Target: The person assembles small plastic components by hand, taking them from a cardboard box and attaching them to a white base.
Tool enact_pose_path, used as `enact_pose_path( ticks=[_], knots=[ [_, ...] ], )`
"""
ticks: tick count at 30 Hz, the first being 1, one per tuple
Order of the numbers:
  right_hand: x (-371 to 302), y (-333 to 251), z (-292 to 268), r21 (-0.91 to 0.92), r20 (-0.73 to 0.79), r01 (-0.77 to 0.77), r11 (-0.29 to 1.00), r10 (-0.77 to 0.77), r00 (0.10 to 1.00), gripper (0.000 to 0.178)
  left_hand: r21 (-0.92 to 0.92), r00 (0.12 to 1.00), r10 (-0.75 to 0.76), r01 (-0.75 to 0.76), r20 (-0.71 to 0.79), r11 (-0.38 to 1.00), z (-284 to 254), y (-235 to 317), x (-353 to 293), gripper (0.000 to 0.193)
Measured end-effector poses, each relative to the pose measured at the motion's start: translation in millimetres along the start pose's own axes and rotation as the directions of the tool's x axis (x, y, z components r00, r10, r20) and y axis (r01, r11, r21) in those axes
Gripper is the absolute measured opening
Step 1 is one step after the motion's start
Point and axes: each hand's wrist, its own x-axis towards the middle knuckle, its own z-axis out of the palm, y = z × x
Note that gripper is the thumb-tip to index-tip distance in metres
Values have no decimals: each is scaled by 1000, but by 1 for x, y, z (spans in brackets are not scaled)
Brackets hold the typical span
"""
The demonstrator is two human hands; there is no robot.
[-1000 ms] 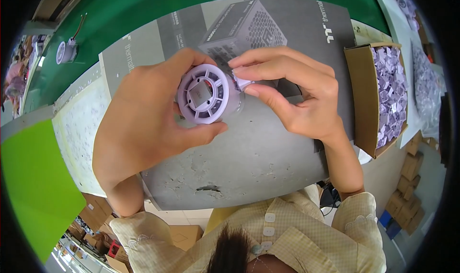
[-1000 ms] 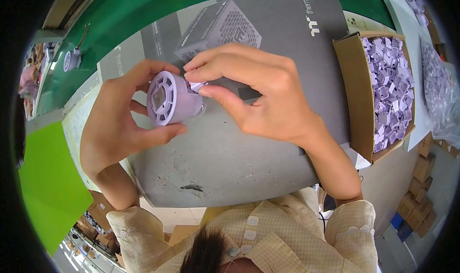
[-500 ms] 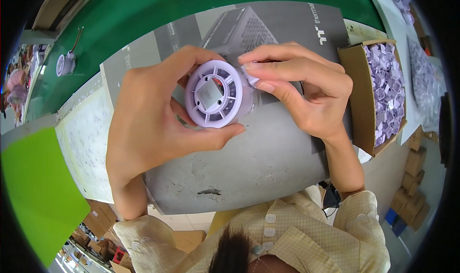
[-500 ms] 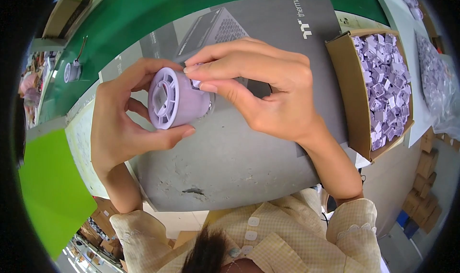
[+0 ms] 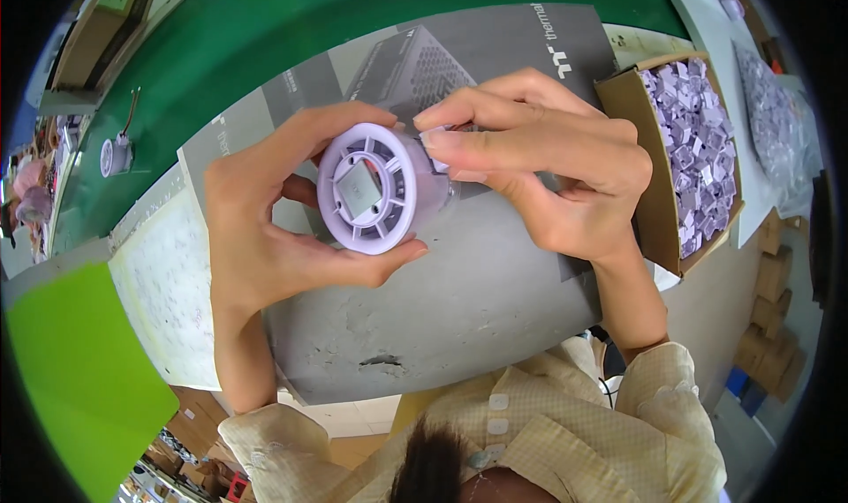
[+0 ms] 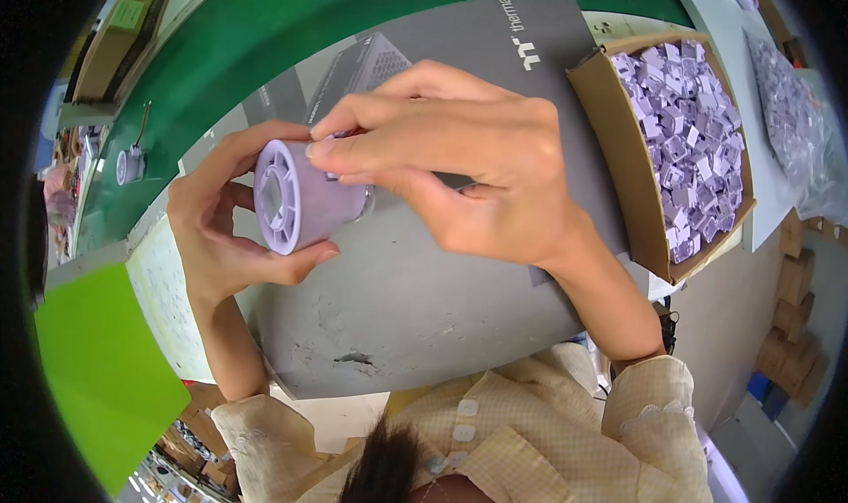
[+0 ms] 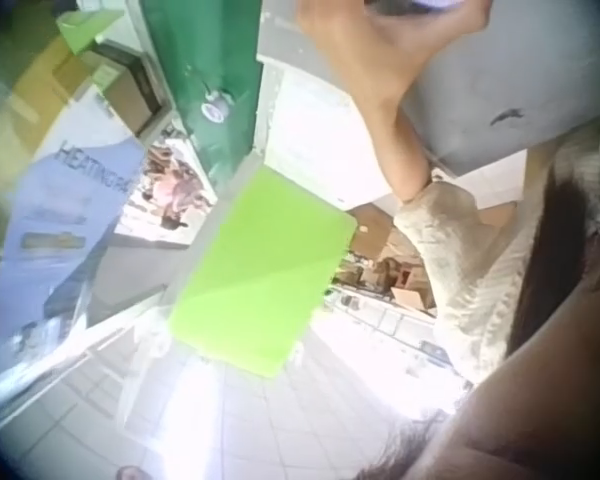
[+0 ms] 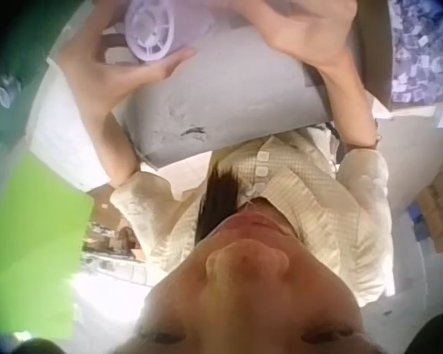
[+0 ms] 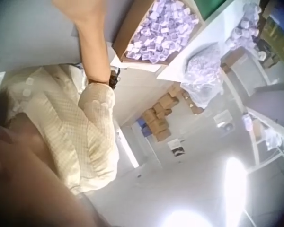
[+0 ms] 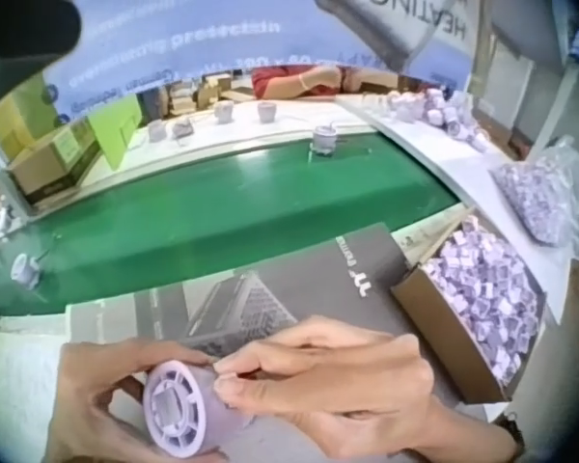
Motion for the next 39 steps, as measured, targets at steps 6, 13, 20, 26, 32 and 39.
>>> enact_pose_path(
  ticks=[6,13,20,26,32,39],
  knots=[
    [-2,3,7,-109,-79,157,982,-166,983,35,-27,993,65,-68,-101,997,7,-1,0,65],
    [2,-6,-1,61,-78,81,995,-77,994,31,-103,977,175,-188,-122,977,6,4,1,69],
    [4,0,-7,104,-31,113,988,-110,993,30,-28,970,243,-244,-19,969,-3,-2,-3,84],
    [2,-6,-9,3,-28,65,998,-65,997,28,-84,968,240,-245,-71,966,14,-8,0,83],
    [6,-15,-11,3,6,70,998,-70,998,23,-296,929,261,-334,-261,895,23,-8,1,68],
    [2,-18,-11,32,40,46,998,-47,998,24,-98,865,462,-486,-194,868,15,-9,1,77]
  ],
)
